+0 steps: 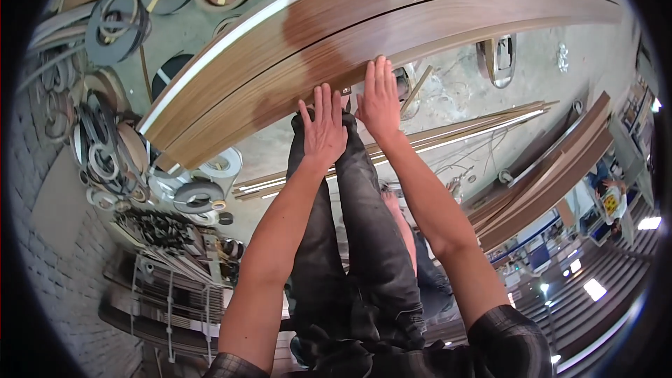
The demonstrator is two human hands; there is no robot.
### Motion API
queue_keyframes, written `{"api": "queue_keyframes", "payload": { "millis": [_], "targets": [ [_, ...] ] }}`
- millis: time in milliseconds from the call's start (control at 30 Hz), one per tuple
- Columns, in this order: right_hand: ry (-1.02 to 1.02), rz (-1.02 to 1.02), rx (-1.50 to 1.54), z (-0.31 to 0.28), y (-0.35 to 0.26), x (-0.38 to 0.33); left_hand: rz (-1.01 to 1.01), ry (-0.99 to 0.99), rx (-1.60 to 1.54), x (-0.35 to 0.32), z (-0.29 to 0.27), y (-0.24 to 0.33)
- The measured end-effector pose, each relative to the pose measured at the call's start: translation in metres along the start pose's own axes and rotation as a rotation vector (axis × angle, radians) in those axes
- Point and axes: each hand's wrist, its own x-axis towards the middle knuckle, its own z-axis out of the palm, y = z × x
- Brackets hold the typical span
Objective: Assembling large curved wooden panels using pneumatic tools and manual alignment on a production floor.
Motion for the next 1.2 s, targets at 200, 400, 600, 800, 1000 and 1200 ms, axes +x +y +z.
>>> {"api": "queue_keyframes", "payload": {
  "millis": [200, 400, 600, 800, 1000, 1200],
  "targets": [
    [-0.004, 0.054, 0.063, 0.004, -0.004, 0.007, 0.050, -0.091, 0.088, 0.006, -0.009, 0.011],
    [0.041, 0.108, 0.320, -0.029, 0.044, 0.013, 0.200, -0.074, 0.163, 0.032, -0.016, 0.032],
    [-0.162, 0.195, 0.090, -0.042, 0.076, 0.015, 0.161, -0.227, 0.268, 0.045, -0.015, 0.049],
    [-0.016, 0.332, 0.489, -0.046, 0.081, 0.029, 0.189, -0.207, 0.232, 0.046, -0.022, 0.052],
    [0.460, 0.967, 1.249, -0.068, 0.202, 0.074, 0.129, -0.288, 0.210, 0.051, -0.032, 0.067],
    [0.349, 0.832, 1.799, -0.032, 0.254, 0.094, 0.048, -0.232, 0.324, 0.059, -0.041, 0.080]
  ]
}}
